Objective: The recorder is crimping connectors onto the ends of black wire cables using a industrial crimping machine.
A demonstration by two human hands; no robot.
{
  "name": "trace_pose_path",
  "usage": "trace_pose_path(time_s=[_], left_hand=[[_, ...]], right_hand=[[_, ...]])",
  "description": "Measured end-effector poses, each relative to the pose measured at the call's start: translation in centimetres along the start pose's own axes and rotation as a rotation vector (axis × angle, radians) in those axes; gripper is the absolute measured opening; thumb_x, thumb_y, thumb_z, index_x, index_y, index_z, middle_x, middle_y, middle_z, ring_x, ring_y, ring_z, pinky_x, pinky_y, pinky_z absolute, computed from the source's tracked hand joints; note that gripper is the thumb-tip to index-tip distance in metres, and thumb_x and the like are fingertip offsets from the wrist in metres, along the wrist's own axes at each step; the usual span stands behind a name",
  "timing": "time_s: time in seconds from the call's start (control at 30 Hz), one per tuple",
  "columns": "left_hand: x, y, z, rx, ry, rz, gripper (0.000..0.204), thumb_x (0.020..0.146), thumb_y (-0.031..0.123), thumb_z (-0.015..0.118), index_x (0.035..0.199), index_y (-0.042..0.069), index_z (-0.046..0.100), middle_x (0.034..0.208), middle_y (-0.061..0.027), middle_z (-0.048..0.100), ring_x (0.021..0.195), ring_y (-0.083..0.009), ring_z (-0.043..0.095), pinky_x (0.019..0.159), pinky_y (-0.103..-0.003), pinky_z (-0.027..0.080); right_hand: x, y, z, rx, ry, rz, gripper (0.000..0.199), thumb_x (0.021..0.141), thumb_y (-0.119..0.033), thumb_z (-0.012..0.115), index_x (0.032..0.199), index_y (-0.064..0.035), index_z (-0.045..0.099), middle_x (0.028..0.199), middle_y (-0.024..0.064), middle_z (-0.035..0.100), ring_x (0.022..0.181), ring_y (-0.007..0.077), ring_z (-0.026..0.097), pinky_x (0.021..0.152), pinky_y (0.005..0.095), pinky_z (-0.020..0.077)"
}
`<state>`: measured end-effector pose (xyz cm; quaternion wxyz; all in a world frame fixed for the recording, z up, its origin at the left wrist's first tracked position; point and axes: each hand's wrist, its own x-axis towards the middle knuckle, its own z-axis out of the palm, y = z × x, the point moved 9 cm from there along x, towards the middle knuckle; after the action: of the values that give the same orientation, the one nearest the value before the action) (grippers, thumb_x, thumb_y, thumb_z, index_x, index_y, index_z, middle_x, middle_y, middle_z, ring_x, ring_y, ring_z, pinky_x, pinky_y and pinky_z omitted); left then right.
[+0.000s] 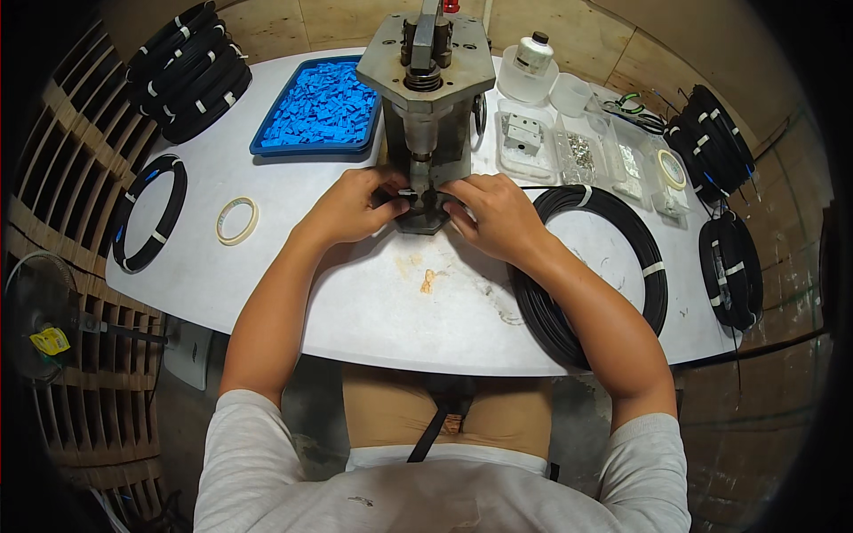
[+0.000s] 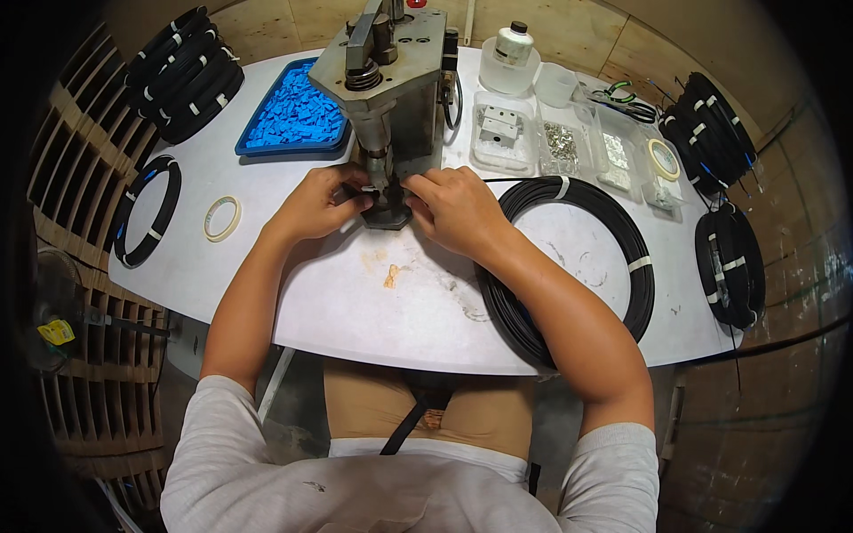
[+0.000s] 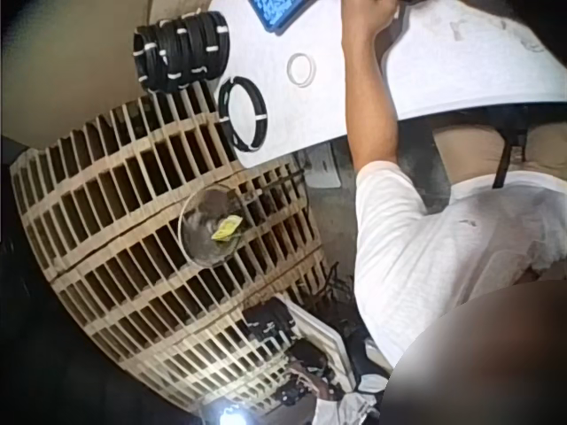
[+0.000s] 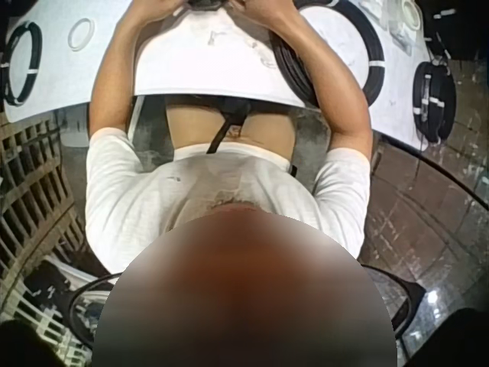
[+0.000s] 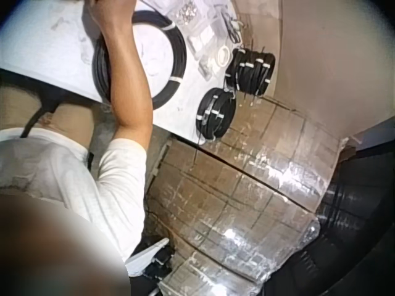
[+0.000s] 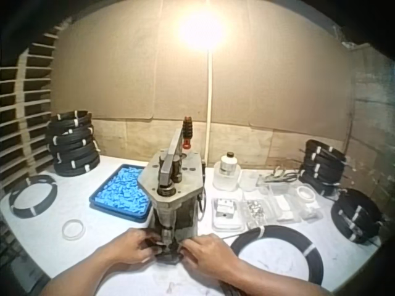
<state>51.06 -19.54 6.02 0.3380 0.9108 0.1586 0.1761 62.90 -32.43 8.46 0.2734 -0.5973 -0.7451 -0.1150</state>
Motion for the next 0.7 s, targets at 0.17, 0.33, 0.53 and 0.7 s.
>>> trace_pose_path(time_s=[0.17, 0.33, 0.53, 0.7], left_hand=[[-0.03, -0.19, -0.09, -0.043, 0.016, -0.002, 0.032, 0.089, 0.016, 0.076, 0.113, -0.005, 0.072, 0.1, -0.0175, 0.078, 0.092, -0.0262, 0.076, 0.081, -0.037, 0.058], [0.02, -0.29, 0.05, -0.043, 0.004, -0.011, 0.031, 0.089, 0.016, 0.076, 0.113, -0.004, 0.072, 0.099, -0.0172, 0.077, 0.092, -0.0261, 0.076, 0.081, -0.037, 0.058], [0.01, -0.37, 0.01, -0.043, 0.006, -0.01, 0.031, 0.089, 0.016, 0.076, 0.114, -0.004, 0.072, 0.1, -0.0168, 0.077, 0.092, -0.0257, 0.075, 0.081, -0.037, 0.058], [-0.02, -0.31, 0.03, -0.042, 0.0, -0.031, 0.032, 0.089, 0.016, 0.076, 0.114, -0.004, 0.072, 0.1, -0.0168, 0.077, 0.093, -0.0261, 0.075, 0.082, -0.038, 0.058]], right_hand=[[0.06, -0.14, -0.06, -0.007, 0.006, 0.0, 0.02, 0.089, -0.018, 0.075, 0.105, -0.0078, 0.07, 0.084, 0.0097, 0.069, 0.081, 0.0314, 0.07, 0.075, 0.0438, 0.0535], [0.01, -0.03, -0.07, -0.001, 0.002, 0.008, 0.02, 0.089, -0.018, 0.075, 0.106, -0.0078, 0.071, 0.084, 0.0102, 0.069, 0.081, 0.0319, 0.069, 0.075, 0.044, 0.0535], [0.02, -0.07, -0.04, -0.007, 0.001, 0.005, 0.02, 0.089, -0.018, 0.075, 0.106, -0.0078, 0.071, 0.085, 0.0101, 0.07, 0.082, 0.0313, 0.07, 0.075, 0.0439, 0.0535], [0.02, 0.03, 0.03, -0.011, -0.03, 0.019, 0.024, 0.089, -0.016, 0.076, 0.112, -0.0067, 0.074, 0.091, 0.0106, 0.072, 0.085, 0.0308, 0.071, 0.08, 0.0418, 0.0545]])
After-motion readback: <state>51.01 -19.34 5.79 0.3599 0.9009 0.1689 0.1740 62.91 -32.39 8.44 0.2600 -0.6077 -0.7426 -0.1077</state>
